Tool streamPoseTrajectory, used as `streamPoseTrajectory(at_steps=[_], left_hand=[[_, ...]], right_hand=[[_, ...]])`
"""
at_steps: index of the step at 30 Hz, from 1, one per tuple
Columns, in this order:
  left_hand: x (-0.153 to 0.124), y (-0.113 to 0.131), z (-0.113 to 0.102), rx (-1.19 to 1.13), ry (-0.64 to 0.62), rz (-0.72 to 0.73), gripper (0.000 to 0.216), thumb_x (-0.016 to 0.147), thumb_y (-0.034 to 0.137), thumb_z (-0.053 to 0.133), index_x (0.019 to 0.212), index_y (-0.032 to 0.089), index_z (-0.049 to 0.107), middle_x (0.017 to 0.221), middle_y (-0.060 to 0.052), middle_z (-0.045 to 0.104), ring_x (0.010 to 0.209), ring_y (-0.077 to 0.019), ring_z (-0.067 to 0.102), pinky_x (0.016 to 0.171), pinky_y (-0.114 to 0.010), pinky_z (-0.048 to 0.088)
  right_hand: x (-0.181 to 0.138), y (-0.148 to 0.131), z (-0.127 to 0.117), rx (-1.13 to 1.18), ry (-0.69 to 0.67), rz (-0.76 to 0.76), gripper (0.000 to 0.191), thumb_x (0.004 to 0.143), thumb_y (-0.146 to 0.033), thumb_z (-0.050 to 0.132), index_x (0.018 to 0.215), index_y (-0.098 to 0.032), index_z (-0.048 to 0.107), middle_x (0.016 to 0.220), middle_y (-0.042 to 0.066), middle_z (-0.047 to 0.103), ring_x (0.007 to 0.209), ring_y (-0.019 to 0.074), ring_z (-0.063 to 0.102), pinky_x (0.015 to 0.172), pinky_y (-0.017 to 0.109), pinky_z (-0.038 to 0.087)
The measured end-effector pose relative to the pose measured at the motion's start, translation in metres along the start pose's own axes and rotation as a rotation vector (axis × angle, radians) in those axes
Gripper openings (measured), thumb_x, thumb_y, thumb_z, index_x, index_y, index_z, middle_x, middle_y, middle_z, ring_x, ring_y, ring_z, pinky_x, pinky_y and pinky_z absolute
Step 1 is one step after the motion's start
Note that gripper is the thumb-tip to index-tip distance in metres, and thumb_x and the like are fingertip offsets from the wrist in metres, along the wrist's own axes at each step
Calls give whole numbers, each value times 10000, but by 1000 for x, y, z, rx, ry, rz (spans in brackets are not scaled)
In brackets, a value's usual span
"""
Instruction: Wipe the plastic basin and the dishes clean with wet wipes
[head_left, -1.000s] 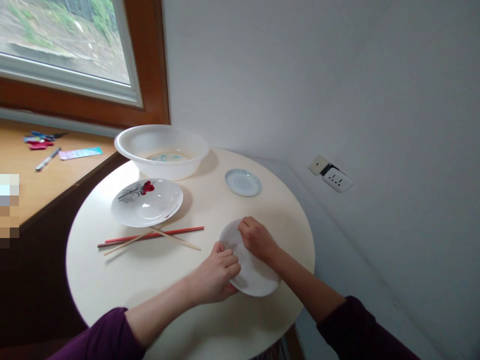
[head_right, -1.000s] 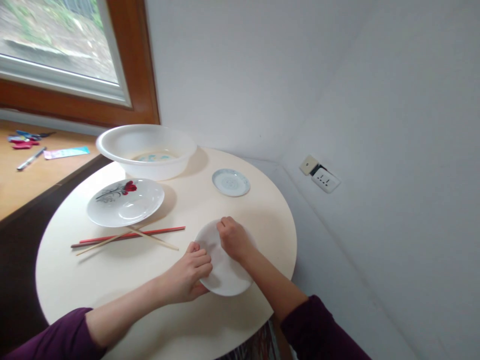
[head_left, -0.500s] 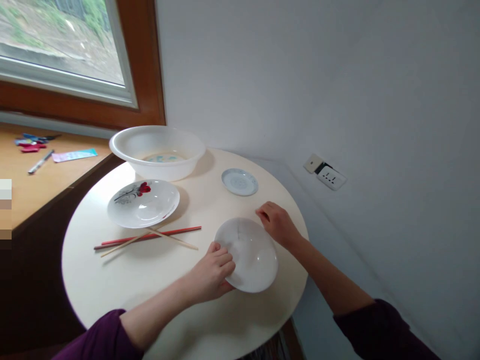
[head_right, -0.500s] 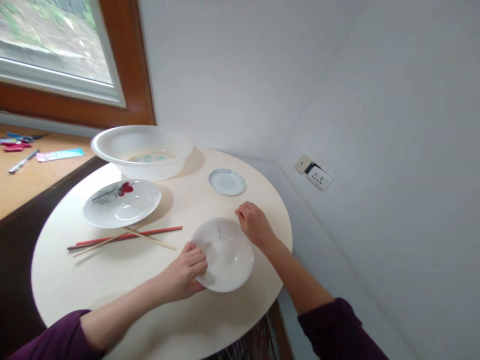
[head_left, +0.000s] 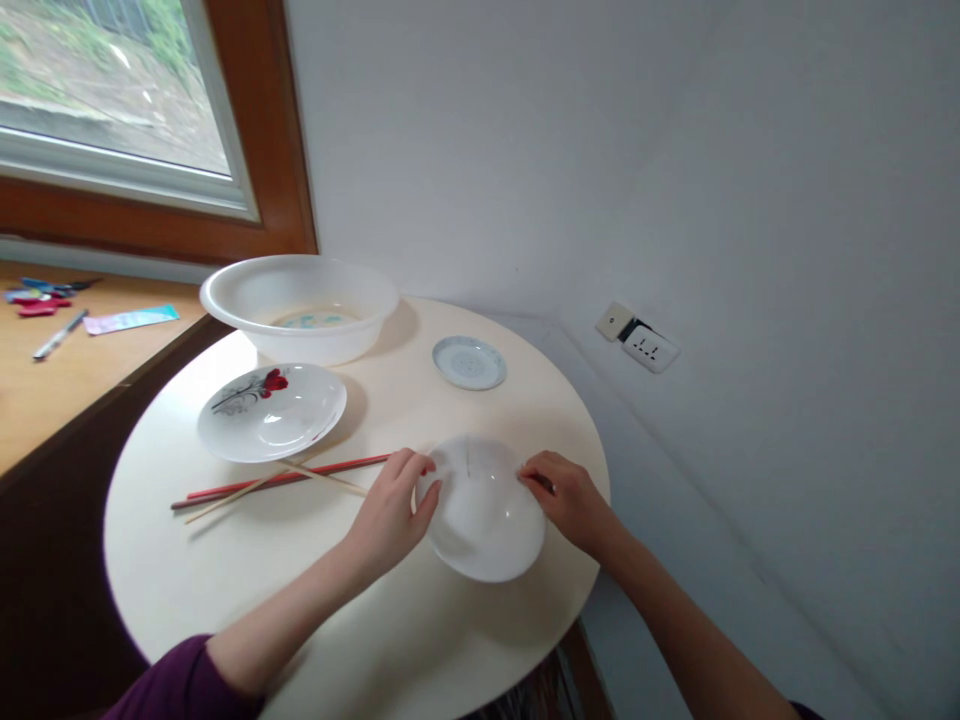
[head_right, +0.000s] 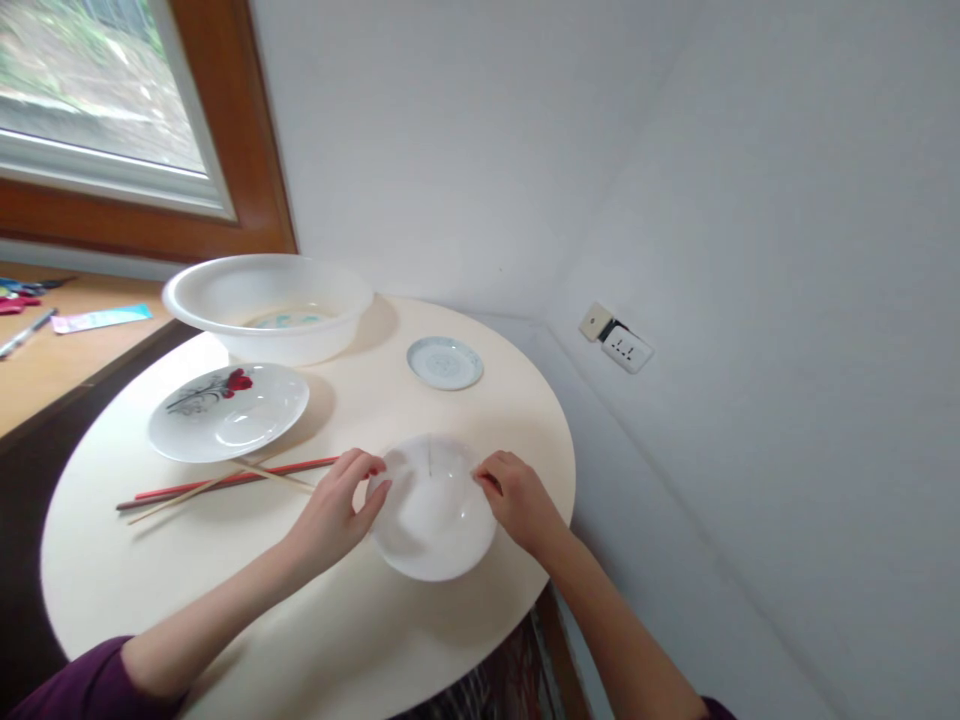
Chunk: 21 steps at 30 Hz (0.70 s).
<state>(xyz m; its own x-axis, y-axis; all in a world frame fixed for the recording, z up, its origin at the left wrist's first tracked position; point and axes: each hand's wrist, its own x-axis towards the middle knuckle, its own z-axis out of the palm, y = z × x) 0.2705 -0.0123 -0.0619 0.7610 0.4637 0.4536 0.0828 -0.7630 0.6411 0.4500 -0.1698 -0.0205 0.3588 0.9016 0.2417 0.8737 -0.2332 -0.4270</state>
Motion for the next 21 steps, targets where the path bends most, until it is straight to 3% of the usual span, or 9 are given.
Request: streamPoseTrajectory(at_steps=[2,4,6,8,11,15,18,21], left_hand=[[13,-3,4,84,-46,-153,240,802,239,477,1019,137,493,993,-138,561,915,-234,559,771,-350,446],[29,-5,9,125,-187,-285,382,779,297,516,1107,107,468,1033,-170,580,947,-264,575,787,-360,444],[44,-8,14,128,-357,-385,367,742,344,557,1027,114,529,946,-165,635,883,-288,609,729,-354,456],[55,-10,17,113,-417,-407,259,709,294,579,916,138,581,894,-152,662,846,-292,623,702,-342,454],[63,-8,19,42,-386,-355,171,711,184,531,870,174,594,908,-105,667,865,-248,617,733,-304,439],[61,4,17,-69,-316,-280,66,725,167,487,727,196,546,842,-37,624,848,-196,580,749,-277,417],[56,12,16,-240,-258,-299,78,739,193,457,661,199,460,678,21,541,681,-145,537,623,-239,406],[50,15,16,-535,-184,-388,182,718,242,486,595,199,360,540,72,386,506,-90,401,472,-194,306]], right_hand=[[9,-5,3,-38,-99,-46,138,779,-78,513,738,-165,610,765,47,626,740,156,567,686,272,437],[18,-11,7,-85,-200,-79,156,771,-51,513,731,-157,621,772,55,633,742,156,566,693,269,433],[24,-15,10,-137,-285,-100,168,766,-35,507,722,-145,627,783,66,640,750,160,568,699,268,430],[26,-16,12,-177,-351,-113,175,770,-33,500,716,-140,627,794,71,645,762,165,571,705,269,427],[23,-15,12,-223,-390,-97,190,781,-33,482,698,-134,620,784,72,644,749,170,572,690,272,425],[11,-12,9,-256,-344,-90,183,806,-59,477,702,-128,611,780,74,634,733,176,567,669,277,433],[2,-11,9,-241,-279,-113,181,823,-70,471,726,-128,613,786,76,628,763,181,565,692,282,445],[-6,-11,15,-205,-234,-143,159,816,-61,489,748,-119,620,797,87,626,786,188,563,716,290,452]])
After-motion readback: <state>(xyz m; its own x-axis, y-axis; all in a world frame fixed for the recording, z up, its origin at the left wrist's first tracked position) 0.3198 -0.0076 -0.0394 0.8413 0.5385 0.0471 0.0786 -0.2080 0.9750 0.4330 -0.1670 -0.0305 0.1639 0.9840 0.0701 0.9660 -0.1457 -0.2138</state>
